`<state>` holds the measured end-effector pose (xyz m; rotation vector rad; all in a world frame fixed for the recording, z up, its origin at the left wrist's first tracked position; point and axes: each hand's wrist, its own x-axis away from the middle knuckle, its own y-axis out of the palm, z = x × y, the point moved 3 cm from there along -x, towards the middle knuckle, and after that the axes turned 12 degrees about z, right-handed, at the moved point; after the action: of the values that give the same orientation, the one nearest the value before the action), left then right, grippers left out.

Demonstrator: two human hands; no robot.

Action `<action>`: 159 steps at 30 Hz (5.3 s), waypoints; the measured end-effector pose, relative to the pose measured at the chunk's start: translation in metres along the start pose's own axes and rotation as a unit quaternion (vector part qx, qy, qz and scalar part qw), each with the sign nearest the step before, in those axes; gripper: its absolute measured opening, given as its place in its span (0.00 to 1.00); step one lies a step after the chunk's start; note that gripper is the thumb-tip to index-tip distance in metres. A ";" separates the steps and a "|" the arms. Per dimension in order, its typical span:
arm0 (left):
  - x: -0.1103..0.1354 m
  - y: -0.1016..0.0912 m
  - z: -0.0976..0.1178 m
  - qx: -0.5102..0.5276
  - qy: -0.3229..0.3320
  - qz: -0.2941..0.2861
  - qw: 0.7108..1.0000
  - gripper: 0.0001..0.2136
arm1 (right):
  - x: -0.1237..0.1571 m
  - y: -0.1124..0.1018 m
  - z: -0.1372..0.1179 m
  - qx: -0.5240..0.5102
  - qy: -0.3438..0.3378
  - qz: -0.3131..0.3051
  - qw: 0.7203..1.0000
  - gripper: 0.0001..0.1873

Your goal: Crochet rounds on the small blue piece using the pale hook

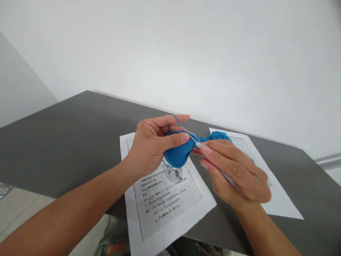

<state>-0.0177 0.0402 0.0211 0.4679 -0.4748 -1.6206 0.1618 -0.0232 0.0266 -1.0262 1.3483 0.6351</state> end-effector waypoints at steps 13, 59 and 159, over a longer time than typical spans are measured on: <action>-0.005 -0.004 0.005 -0.057 0.004 0.002 0.998 0.16 | -0.006 -0.014 -0.002 0.066 -0.066 -0.104 0.990 0.27; 0.009 0.004 -0.010 -0.129 0.097 0.071 0.984 0.14 | 0.022 0.027 0.006 -0.092 0.281 0.162 0.942 0.08; -0.018 -0.014 0.015 -0.183 -0.167 -0.116 0.962 0.05 | -0.012 -0.025 0.007 -0.030 0.135 -0.054 0.989 0.26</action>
<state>-0.0359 0.0602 0.0263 -0.0349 -0.3644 -1.9775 0.1852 -0.0267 0.0431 -1.2591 1.5019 0.4683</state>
